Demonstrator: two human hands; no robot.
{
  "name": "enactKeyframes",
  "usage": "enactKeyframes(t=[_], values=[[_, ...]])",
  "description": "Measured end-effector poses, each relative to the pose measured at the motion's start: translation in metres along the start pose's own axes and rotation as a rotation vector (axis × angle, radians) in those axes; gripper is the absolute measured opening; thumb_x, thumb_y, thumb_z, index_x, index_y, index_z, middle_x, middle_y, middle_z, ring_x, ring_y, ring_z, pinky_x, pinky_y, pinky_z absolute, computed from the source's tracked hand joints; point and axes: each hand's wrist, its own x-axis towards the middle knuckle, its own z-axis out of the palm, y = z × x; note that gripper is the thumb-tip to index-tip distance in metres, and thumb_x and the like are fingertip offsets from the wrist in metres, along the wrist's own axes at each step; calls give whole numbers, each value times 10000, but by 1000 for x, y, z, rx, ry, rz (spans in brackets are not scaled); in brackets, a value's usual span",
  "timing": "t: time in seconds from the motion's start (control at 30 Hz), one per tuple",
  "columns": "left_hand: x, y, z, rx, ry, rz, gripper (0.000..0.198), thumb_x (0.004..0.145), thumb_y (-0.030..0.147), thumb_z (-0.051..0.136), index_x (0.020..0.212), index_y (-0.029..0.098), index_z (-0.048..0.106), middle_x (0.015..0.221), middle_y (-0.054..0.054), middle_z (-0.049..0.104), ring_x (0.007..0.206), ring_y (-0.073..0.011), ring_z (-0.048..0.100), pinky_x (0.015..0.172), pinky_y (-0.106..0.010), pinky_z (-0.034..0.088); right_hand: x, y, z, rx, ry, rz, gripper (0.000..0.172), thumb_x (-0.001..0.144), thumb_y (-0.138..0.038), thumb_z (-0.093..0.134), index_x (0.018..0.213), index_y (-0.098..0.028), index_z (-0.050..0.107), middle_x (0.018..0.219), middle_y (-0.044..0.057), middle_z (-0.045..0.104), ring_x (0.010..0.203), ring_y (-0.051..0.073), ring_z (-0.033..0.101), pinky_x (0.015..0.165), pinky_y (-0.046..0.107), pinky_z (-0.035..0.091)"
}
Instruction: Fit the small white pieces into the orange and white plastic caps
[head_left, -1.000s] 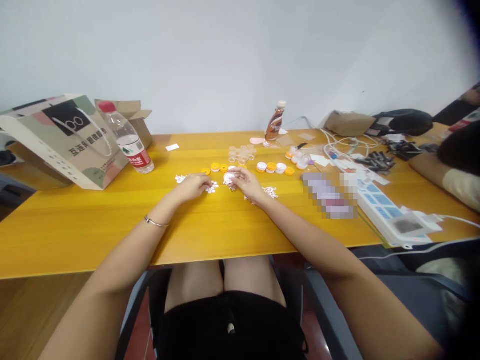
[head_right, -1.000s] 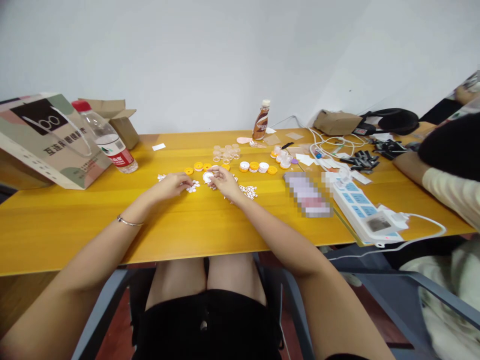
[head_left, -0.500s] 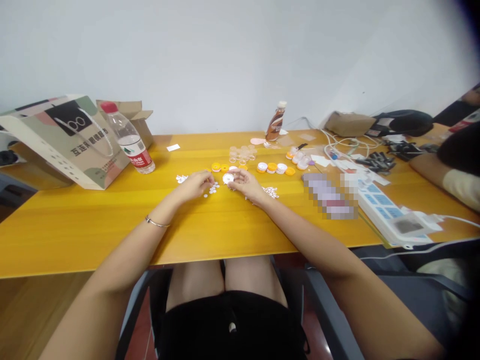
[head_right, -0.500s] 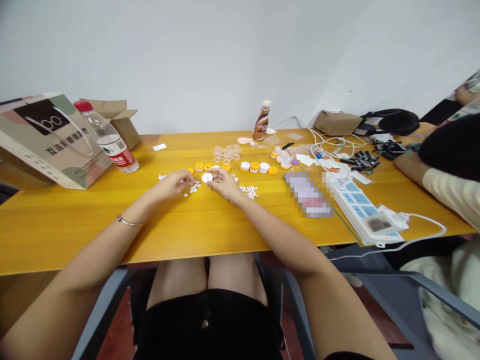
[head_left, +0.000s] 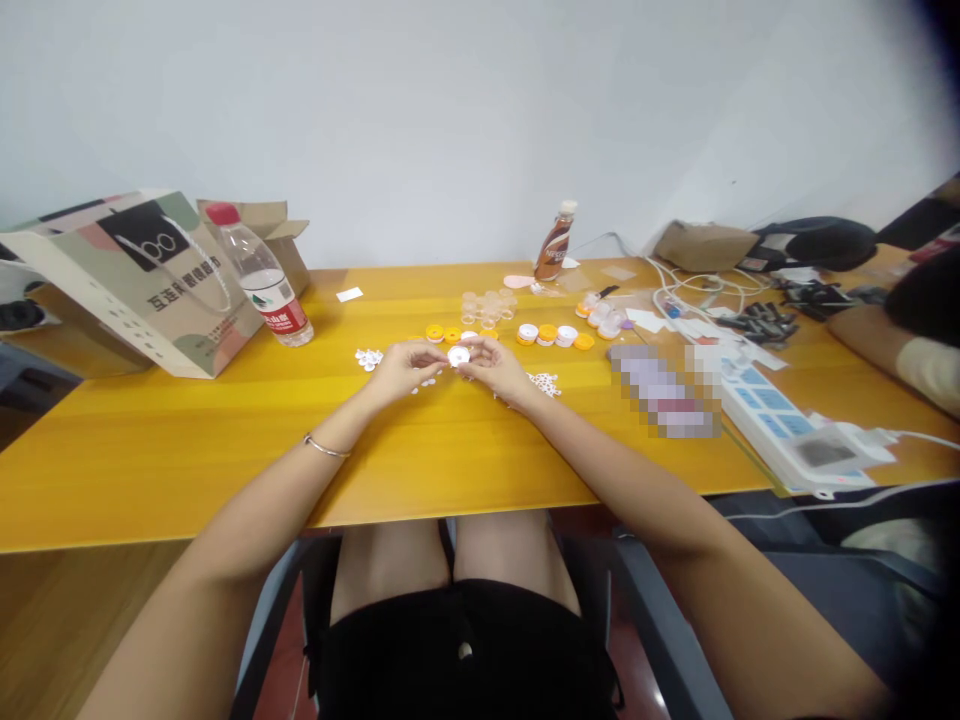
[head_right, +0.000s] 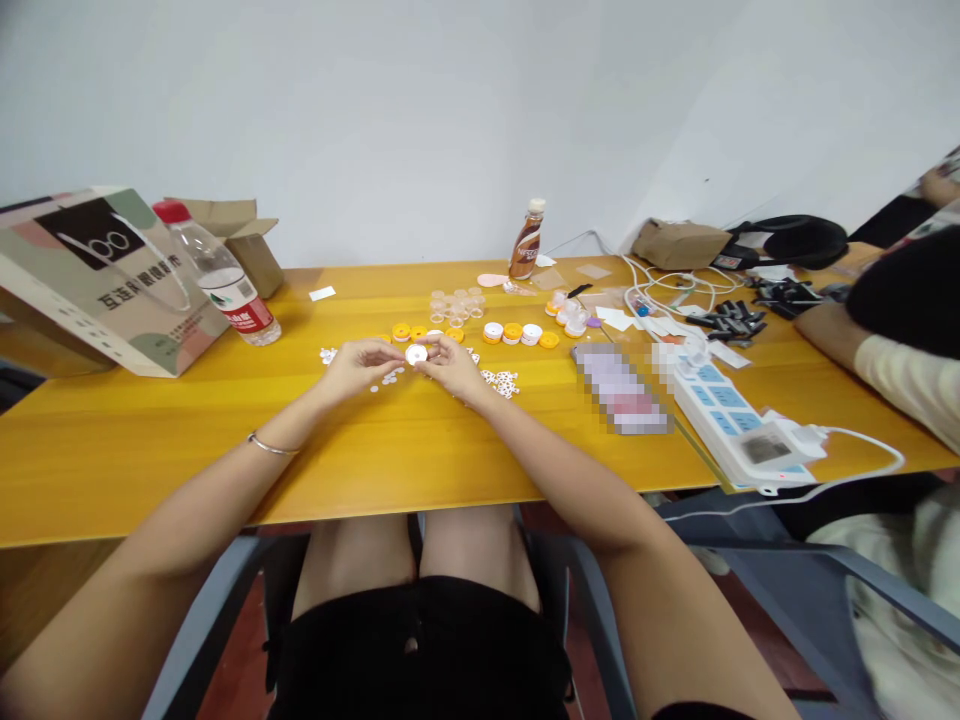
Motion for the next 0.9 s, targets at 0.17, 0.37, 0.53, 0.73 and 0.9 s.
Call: enactKeyframes(t=[0.17, 0.37, 0.53, 0.73, 0.9], values=[[1, 0, 3, -79, 36, 31, 292, 730, 355, 679, 933, 146, 676, 942, -78, 666, 772, -139, 652, 753, -284, 533, 0, 1, -1, -30, -11, -12, 418, 578, -230, 737, 965, -193, 582, 704, -45, 586, 615, 94, 562, 668, 265, 460], [1, 2, 6, -38, 88, 76, 166, 719, 305, 698, 761, 145, 693, 977, -87, 630, 838, -150, 629, 732, -285, 529, 0, 2, -1, -48, -32, -59, 400, 594, -283, 754, 954, -212, 596, 720, -32, 596, 658, 113, 569, 707, 286, 472], [1, 4, 7, 81, 106, 68, 26, 722, 190, 693, 728, 179, 716, 881, -53, 623, 938, -169, 592, 766, -277, 489, 0, 3, 0, -13, -54, -69, 397, 595, -295, 765, 948, -214, 603, 754, -23, 610, 703, 117, 585, 744, 287, 479], [1, 5, 10, 146, 168, -6, 27, 698, 173, 724, 700, 188, 702, 863, -28, 576, 903, -159, 573, 771, -282, 466, -1, 4, 2, 24, -82, -90, 388, 607, -270, 768, 959, -223, 613, 780, -18, 626, 725, 116, 598, 778, 291, 488], [0, 4, 12, 143, 199, -27, 60, 682, 169, 740, 673, 178, 682, 879, -27, 565, 876, -150, 571, 796, -296, 470, -2, 2, 2, 14, -110, -102, 368, 630, -281, 757, 966, -224, 619, 806, -9, 637, 757, 127, 607, 802, 306, 496]])
